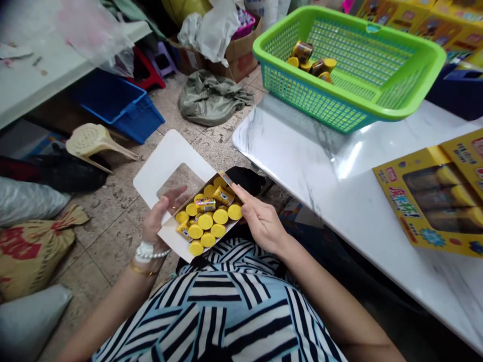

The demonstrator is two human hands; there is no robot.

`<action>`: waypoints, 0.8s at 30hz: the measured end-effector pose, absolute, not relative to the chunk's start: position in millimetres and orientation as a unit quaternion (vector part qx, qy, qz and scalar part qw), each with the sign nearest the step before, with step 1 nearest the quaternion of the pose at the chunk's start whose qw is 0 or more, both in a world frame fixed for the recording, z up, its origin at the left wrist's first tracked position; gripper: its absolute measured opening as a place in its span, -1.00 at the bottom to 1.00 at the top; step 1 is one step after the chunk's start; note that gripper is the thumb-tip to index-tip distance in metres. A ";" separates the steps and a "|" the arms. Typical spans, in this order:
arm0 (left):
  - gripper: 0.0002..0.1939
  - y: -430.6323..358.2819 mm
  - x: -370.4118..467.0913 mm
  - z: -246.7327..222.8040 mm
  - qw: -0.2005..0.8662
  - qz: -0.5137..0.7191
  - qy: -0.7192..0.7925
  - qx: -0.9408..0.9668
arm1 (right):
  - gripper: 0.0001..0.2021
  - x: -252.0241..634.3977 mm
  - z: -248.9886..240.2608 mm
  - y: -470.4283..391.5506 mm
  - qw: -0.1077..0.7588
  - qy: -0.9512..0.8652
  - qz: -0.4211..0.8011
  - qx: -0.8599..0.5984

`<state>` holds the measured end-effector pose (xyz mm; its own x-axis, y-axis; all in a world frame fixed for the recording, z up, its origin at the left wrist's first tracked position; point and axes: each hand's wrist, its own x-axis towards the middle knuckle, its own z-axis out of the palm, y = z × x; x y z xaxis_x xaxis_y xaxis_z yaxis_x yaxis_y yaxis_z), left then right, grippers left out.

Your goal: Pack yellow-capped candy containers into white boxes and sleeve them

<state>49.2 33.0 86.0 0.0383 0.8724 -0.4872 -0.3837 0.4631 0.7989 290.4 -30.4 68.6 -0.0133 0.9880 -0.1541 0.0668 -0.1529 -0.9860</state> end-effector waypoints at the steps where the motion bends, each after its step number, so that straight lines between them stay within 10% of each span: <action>1: -0.52 39.8 51.2 81.8 0.693 0.443 0.524 0.224 | -0.44 291.9 65.9 -24.4 0.430 -0.483 0.524 -0.555; 10: -0.57 54.7 64.9 66.2 0.762 0.363 0.516 0.148 | -0.50 309.9 50.9 -6.3 0.361 -0.503 0.477 -0.623; 19: -0.72 43.9 54.0 63.9 0.681 0.424 0.576 0.157 | -0.86 299.9 88.4 -11.3 0.391 -0.615 0.099 -0.677; 24: -0.75 33.9 57.0 65.4 0.650 0.450 0.579 0.199 | -0.66 277.1 105.1 3.2 0.072 -0.726 0.086 -0.679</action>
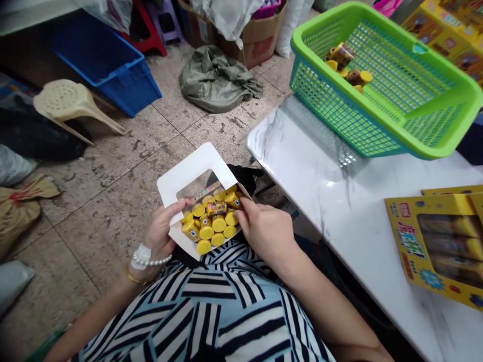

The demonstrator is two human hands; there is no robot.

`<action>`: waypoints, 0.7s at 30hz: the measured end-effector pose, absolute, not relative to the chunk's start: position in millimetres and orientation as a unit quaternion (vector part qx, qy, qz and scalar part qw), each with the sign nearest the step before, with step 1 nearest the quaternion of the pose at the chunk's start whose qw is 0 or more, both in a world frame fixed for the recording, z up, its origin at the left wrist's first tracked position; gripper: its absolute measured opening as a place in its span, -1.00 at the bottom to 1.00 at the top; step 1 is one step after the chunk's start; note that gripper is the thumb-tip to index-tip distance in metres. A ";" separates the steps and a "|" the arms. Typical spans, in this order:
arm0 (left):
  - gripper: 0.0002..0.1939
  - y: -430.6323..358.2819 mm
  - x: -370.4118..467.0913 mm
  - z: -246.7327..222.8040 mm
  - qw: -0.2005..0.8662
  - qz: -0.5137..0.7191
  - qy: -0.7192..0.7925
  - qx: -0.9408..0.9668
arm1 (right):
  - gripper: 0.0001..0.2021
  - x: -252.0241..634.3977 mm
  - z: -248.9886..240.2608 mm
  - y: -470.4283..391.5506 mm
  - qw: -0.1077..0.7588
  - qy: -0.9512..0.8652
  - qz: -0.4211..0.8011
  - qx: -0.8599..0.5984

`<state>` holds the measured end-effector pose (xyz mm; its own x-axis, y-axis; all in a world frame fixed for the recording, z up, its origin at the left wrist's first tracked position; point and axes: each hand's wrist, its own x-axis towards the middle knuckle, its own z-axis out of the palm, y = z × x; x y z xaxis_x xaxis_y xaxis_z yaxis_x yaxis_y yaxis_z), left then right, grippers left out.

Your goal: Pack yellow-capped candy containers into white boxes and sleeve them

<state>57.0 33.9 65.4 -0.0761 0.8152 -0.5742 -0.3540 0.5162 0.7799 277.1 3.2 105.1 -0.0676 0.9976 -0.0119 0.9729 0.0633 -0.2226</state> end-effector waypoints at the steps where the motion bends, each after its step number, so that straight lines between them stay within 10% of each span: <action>1: -0.76 31.0 57.6 65.2 0.643 0.455 0.578 0.213 | -0.60 272.5 107.1 8.6 0.000 -0.720 0.098 -0.687; 9: -0.78 22.1 56.5 56.3 0.623 0.484 0.560 0.253 | -0.70 252.0 106.1 31.2 -0.103 -0.705 0.093 -0.695; 17: -0.65 41.6 46.4 43.8 0.662 0.476 0.557 0.155 | -0.81 291.6 138.1 15.9 0.385 -0.666 0.271 -0.579; 21: -0.60 48.7 43.7 37.3 0.686 0.465 0.550 0.099 | -0.75 317.6 141.0 -1.8 0.498 -0.542 0.393 -0.551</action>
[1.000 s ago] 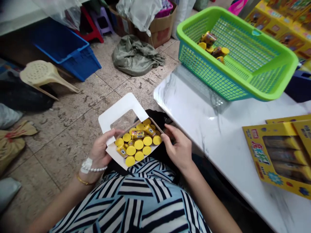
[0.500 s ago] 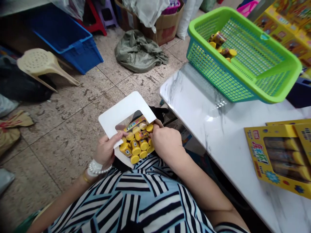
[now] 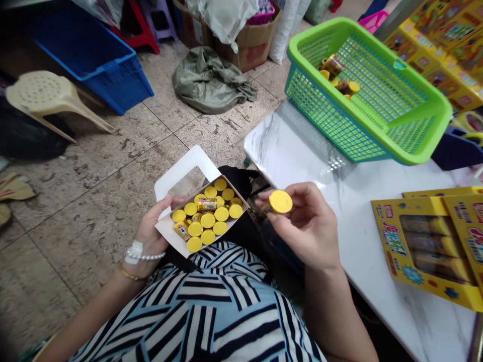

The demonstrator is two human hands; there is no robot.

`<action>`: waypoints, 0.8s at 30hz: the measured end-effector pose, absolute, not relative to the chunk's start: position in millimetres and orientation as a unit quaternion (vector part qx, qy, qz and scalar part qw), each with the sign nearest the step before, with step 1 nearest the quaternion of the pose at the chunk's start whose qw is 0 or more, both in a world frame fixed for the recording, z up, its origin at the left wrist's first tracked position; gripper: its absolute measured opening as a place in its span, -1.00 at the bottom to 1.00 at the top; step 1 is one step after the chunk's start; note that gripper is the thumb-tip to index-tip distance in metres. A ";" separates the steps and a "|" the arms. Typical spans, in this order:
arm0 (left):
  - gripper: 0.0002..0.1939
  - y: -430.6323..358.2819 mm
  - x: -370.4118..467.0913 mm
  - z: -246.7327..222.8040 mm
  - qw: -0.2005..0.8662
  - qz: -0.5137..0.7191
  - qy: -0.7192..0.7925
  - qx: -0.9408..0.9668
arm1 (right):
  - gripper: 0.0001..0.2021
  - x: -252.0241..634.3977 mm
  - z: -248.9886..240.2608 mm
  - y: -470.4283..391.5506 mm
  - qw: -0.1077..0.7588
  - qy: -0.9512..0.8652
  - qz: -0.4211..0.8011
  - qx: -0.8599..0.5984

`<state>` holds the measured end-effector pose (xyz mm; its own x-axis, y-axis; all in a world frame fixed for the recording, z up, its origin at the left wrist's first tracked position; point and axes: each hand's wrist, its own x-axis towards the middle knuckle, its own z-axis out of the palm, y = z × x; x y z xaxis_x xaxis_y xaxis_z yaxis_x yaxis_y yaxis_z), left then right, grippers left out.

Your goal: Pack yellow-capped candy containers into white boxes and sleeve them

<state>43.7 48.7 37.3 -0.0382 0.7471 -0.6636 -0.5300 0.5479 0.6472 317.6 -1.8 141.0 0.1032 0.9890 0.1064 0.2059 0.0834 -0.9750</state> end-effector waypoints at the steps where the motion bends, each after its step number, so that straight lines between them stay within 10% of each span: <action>1: -0.60 50.0 43.7 36.6 0.690 0.462 0.549 0.089 | -0.74 320.5 138.5 -7.3 0.484 -0.543 0.390 -0.565; 6: -0.65 54.9 46.7 38.6 0.704 0.449 0.546 0.066 | -0.60 315.7 118.7 -25.3 0.267 -0.701 0.284 -0.596; 11: -0.76 60.6 49.3 44.1 0.717 0.430 0.547 0.040 | -0.56 306.1 111.8 -22.8 0.269 -0.732 0.129 -0.612; 24: -0.72 57.4 50.8 42.4 0.731 0.428 0.530 0.042 | -0.68 270.0 109.3 -8.8 0.094 -0.744 0.224 -0.622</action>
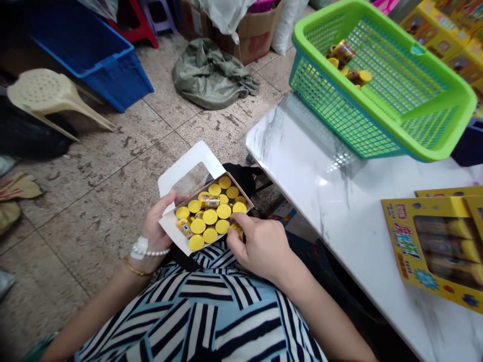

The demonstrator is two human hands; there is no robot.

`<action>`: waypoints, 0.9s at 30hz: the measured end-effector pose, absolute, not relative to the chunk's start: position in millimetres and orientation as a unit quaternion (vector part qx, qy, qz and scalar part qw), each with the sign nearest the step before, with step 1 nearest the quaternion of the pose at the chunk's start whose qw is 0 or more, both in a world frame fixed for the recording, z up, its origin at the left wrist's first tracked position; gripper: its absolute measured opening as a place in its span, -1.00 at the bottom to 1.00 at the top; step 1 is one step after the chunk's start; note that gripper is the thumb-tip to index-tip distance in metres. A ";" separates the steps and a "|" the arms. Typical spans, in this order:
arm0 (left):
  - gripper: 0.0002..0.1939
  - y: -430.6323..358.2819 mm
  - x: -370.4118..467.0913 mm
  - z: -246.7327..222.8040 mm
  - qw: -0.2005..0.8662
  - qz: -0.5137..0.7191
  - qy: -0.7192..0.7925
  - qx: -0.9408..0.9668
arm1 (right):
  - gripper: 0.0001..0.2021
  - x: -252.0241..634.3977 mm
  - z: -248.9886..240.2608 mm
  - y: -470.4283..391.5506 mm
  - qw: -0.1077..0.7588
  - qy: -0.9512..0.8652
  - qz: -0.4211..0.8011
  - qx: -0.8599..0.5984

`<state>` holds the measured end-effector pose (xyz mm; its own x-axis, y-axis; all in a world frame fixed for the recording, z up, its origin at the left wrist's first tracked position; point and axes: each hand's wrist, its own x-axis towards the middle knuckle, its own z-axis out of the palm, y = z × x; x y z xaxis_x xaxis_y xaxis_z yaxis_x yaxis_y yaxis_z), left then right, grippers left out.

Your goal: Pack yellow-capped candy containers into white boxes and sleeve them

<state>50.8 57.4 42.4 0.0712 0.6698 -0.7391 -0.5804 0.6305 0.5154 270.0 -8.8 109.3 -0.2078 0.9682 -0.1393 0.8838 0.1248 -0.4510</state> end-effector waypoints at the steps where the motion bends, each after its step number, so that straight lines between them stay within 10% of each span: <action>1: -0.72 56.8 50.4 42.2 0.732 0.428 0.528 0.043 | -0.67 269.2 108.2 -8.2 0.083 -0.745 0.223 -0.622; 27: -0.70 56.8 48.2 35.8 0.741 0.424 0.518 0.059 | -0.69 274.5 85.5 -8.9 0.229 -0.759 0.108 -0.600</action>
<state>48.2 56.8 35.8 0.1047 0.6891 -0.7170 -0.5661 0.6341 0.5267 274.5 -8.9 85.5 -0.1753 0.9601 0.2180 0.8614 0.2567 -0.4382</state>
